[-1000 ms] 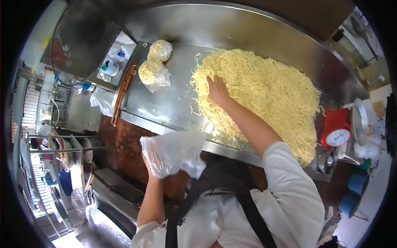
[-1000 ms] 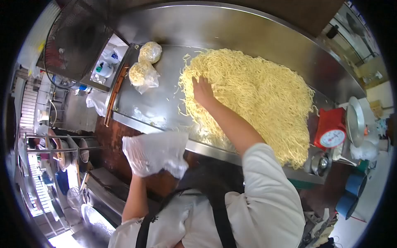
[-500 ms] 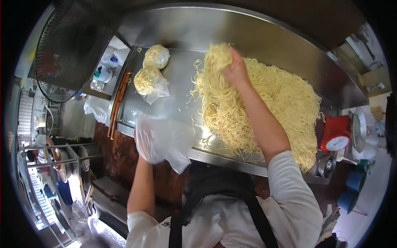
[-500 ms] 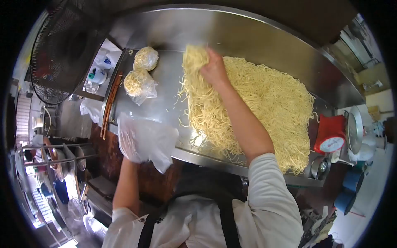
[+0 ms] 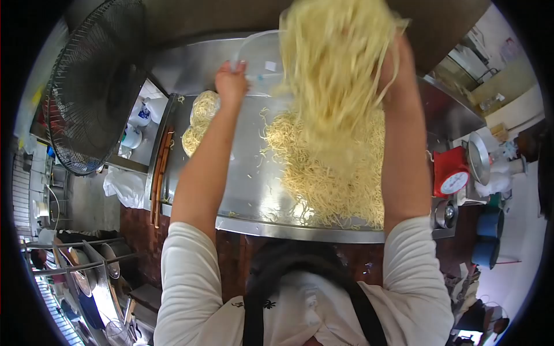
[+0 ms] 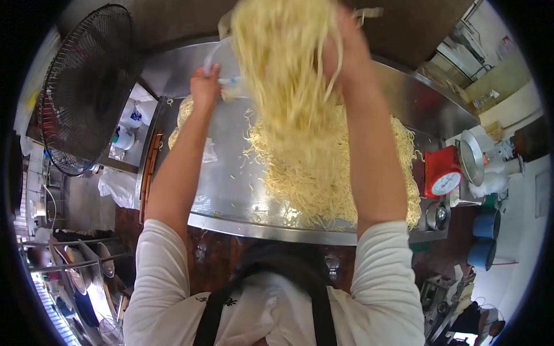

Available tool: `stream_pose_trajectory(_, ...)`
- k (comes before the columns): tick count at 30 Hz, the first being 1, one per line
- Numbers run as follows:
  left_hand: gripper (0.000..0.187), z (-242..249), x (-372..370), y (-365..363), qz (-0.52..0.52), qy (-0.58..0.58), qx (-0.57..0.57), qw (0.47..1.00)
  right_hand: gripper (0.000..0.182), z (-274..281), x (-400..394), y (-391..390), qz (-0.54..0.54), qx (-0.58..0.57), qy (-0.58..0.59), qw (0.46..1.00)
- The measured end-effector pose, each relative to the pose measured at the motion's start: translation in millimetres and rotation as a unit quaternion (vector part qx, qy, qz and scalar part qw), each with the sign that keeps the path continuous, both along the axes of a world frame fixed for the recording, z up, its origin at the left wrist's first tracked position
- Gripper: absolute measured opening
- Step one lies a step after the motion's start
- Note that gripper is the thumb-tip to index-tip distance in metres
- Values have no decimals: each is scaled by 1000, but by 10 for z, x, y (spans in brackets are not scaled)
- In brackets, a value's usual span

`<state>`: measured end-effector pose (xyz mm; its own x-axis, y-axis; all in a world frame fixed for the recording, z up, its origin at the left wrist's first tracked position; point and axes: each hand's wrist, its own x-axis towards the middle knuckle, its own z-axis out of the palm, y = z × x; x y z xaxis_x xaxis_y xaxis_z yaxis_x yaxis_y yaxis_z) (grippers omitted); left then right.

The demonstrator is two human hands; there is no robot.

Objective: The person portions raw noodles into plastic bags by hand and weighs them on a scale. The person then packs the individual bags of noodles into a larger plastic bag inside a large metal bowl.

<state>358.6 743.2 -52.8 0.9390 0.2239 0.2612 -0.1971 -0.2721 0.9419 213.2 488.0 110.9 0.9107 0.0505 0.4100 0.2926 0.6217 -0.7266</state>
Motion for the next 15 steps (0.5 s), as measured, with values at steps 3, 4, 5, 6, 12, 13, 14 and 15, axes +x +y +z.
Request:
stream_pose_trajectory(3,26,444,-832,-287,-78,-70,12,994,35,-969,-177,278,-108,-336,132,926)
stream_pose_trajectory(4,19,440,-1117,-327,-66,-135,82,985,33,-1081,-246,428,-51,-424,161,890)
stream_pose_trajectory(5,13,400,-1369,-315,-55,-200,152,966,33,-1344,-225,429,-43,-397,145,905)
stream_pose_trajectory(6,6,269,-1560,-226,-128,-271,168,939,33,-1707,-205,428,-35,-368,131,920)
stream_pose_trajectory(12,21,-873,-2261,255,-253,-261,224,904,37,-2314,5,827,33,-232,302,924)
stream_pose_trajectory(13,21,-1082,-2236,330,-221,-204,240,923,39,-2643,-29,915,22,-315,279,907)
stream_pose_trajectory(14,22,-1309,-2150,427,-188,-144,257,937,42,-2990,-102,1027,13,-394,255,883)
stream_pose_trajectory(15,22,-1538,-2092,553,-153,-86,274,946,44,-3276,-147,1151,5,-469,224,854)
